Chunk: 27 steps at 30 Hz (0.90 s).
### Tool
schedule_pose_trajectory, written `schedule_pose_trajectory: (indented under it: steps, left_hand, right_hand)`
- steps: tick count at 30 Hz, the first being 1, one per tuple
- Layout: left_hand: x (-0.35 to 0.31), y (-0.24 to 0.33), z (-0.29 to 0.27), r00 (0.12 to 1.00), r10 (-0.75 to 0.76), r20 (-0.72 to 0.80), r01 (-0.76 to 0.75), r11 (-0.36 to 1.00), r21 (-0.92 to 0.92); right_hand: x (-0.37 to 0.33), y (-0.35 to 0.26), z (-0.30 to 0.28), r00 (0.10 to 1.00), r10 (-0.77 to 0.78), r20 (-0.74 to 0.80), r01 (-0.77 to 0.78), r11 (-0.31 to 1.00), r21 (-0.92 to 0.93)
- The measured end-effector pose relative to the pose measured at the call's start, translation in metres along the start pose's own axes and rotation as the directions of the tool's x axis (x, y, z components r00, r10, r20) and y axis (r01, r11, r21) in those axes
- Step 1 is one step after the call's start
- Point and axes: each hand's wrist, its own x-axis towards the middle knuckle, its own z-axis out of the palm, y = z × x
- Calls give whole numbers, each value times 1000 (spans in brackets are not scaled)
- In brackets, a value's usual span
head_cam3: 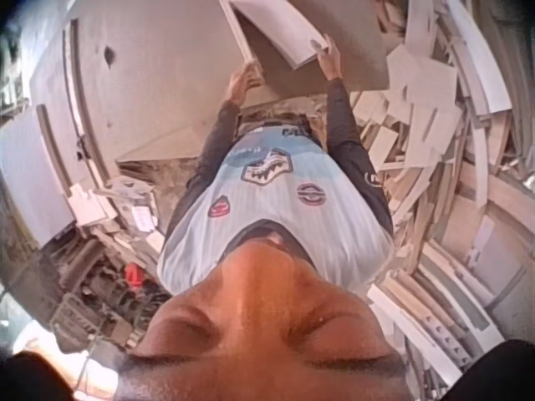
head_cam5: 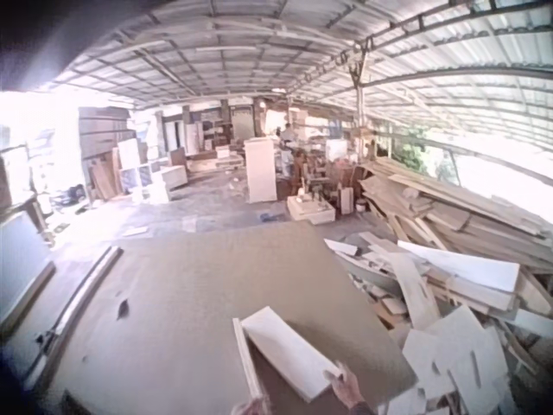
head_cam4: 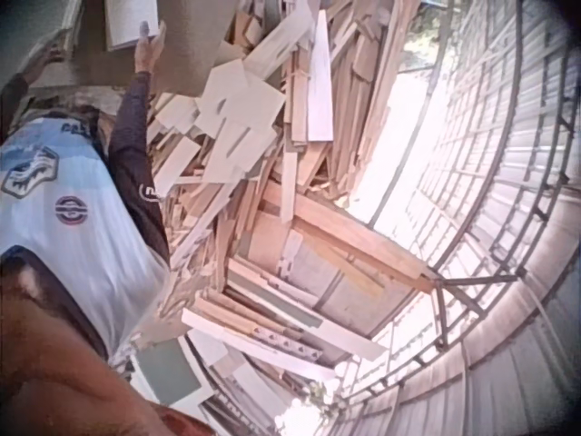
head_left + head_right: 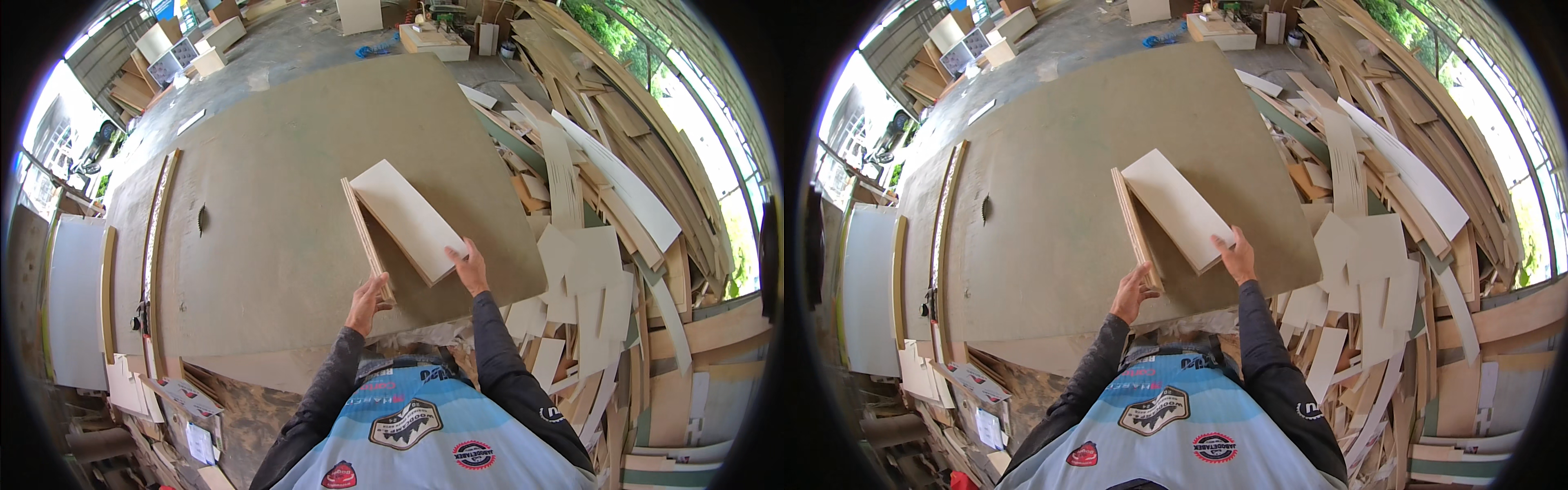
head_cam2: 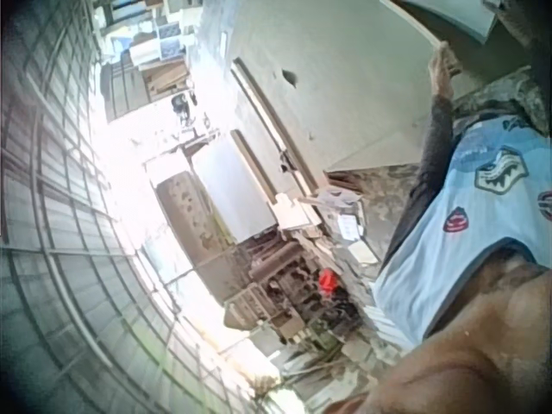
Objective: The person measures boards using a tape measure and hammers a guide rail into place. They then arrange several wooden pieces, mark one with a pencil, and gather additional long strips of wood to add to the assembly.
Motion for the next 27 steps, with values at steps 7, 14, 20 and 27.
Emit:
schedule_pose_trajectory:
  steps: [7,14,20,27]
  left_hand:
    - [23,-9,28,997,65,-29,-60,984,170]
    - [32,-20,31,982,171,-76,-142,946,293]
    - [3,-18,18,938,344,34,-284,712,642]
    - [-3,-34,13,914,405,7,-210,460,863]
  right_hand:
    - [-5,0,0,987,-4,163,0,1000,25]
    - [-43,-25,13,991,86,102,-79,994,-70]
    - [-78,-24,31,980,161,119,-181,968,174]
    - [-73,-64,34,924,351,154,-330,933,-144]
